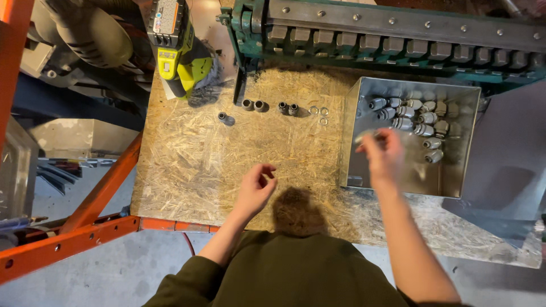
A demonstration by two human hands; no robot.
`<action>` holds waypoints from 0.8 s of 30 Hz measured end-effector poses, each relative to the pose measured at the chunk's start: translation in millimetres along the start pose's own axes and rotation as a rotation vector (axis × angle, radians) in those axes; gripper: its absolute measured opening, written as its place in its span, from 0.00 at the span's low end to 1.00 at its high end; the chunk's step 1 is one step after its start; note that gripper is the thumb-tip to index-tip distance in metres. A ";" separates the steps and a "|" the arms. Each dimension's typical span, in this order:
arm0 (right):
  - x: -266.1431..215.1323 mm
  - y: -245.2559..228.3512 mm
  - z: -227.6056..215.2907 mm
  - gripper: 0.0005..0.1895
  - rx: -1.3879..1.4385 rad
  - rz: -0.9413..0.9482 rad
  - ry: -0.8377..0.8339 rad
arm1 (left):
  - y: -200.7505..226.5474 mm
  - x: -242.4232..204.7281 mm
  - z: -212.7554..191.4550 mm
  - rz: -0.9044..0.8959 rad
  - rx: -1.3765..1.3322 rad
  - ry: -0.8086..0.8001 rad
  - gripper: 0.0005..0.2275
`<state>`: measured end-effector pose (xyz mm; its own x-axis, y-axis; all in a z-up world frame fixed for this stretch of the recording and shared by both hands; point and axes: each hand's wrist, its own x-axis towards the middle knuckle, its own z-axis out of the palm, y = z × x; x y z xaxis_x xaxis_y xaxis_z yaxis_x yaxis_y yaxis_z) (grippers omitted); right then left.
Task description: The person repeatedly picks up small metal fittings from a metal bin, unscrews them by hand into separate components, and places the parts on the workbench. The process is repeated for several fittings throughout the clip.
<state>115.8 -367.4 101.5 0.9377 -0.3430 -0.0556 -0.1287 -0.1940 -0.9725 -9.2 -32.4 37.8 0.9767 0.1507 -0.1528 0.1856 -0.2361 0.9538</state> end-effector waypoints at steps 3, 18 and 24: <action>-60.8 -3.0 25.2 0.16 0.197 0.151 -0.128 | 36.4 -0.5 8.0 0.091 -0.068 -0.118 0.18; -133.6 -13.7 60.5 0.21 0.459 0.442 -0.405 | 74.9 -7.8 15.0 0.387 0.018 -0.050 0.14; -123.3 4.0 50.8 0.19 0.374 0.298 -0.427 | 71.5 -0.9 18.1 0.525 0.145 -0.039 0.10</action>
<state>16.1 -279.2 93.0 0.9352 0.0783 -0.3455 -0.3542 0.2136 -0.9104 5.1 -66.8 101.4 0.9449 -0.0584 0.3221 -0.3178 -0.4006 0.8594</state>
